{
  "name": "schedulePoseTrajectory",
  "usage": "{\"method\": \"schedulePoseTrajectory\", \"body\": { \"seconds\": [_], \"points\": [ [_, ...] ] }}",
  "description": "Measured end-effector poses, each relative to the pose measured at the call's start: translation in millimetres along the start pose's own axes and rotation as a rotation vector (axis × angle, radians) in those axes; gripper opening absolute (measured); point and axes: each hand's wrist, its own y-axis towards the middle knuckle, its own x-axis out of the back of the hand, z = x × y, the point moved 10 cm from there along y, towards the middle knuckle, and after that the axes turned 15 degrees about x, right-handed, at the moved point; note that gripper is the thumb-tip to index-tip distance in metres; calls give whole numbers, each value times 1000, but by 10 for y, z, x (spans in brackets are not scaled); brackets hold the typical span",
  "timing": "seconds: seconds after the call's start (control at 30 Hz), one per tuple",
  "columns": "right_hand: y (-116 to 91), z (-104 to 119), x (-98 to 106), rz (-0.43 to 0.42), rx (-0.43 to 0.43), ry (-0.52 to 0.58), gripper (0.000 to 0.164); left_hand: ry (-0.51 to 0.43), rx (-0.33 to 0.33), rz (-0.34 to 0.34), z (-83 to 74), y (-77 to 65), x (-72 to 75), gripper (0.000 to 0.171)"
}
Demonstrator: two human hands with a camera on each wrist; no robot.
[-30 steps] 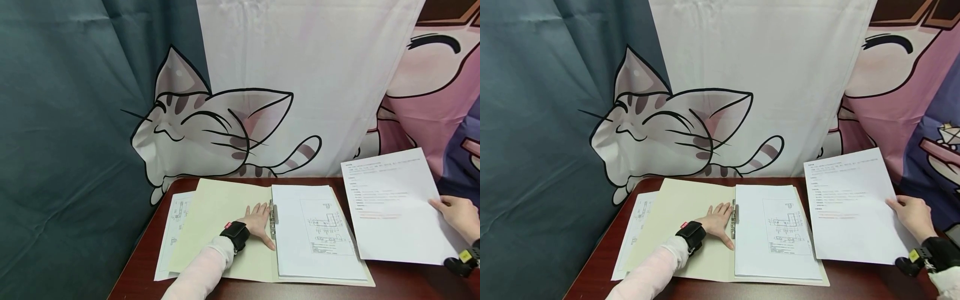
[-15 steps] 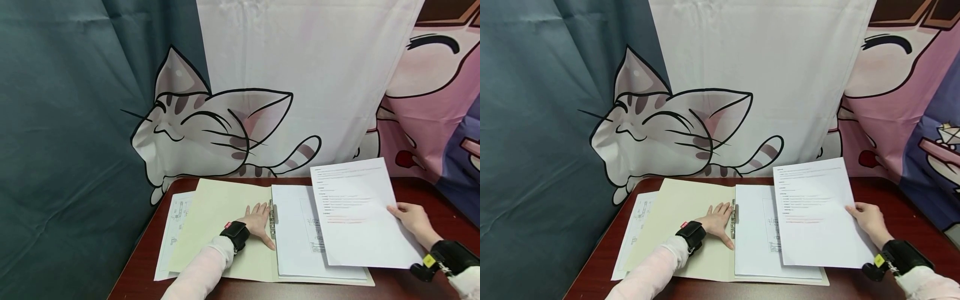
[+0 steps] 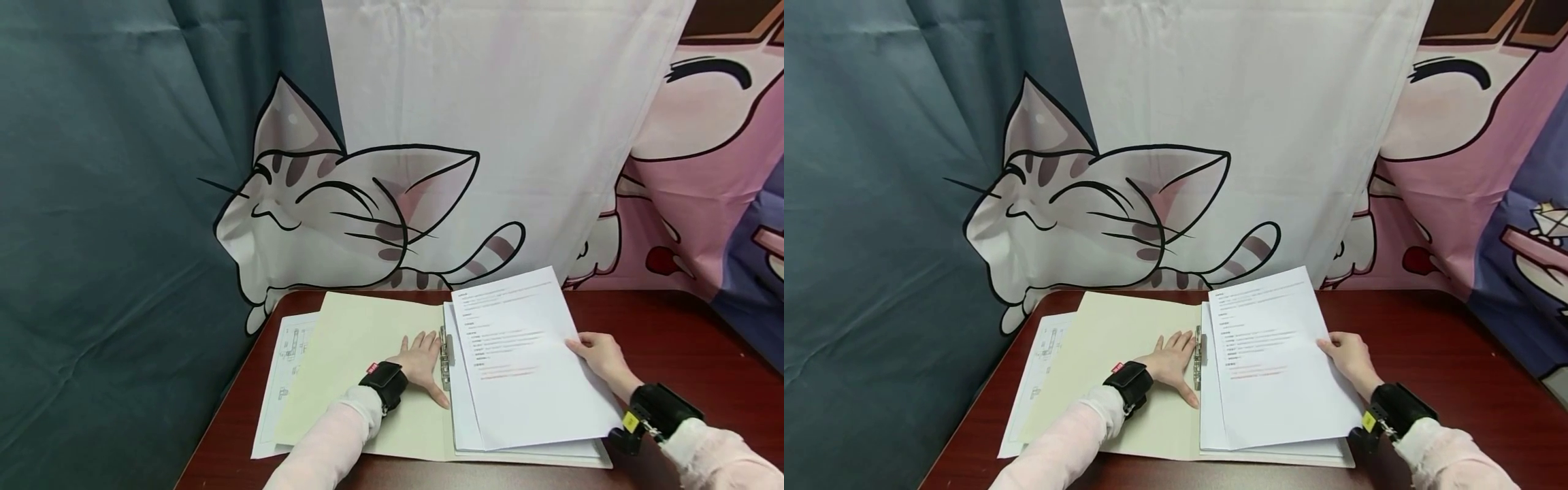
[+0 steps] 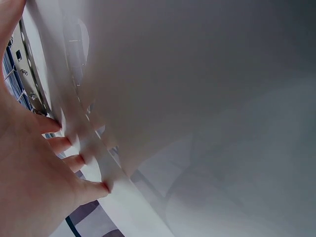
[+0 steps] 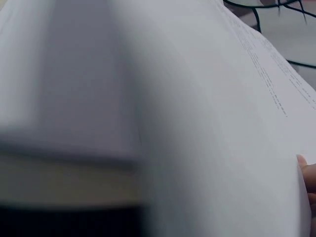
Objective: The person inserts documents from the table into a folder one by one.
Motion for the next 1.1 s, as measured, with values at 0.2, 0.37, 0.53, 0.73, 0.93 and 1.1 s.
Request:
{"method": "schedulePoseTrajectory", "body": {
  "seconds": [0.2,0.37,0.53,0.73,0.93,1.1],
  "points": [
    [34,75,-133,8,5,-10,35,3,-5,8,-7,8,-3,128],
    [24,61,-206,15,-39,9,38,6,0,15,-5,11,1,128],
    [-6,70,-298,35,-53,34,38,5,10,21,-5,-2,8,127],
    [-47,83,-372,50,-60,34,37,7,14,19,-2,-11,0,127],
    [-56,118,-392,54,-57,33,40,-2,14,13,6,-4,7,127],
    [-74,136,-430,72,-51,23,45,-10,10,9,9,9,-1,128]
  ]
}}
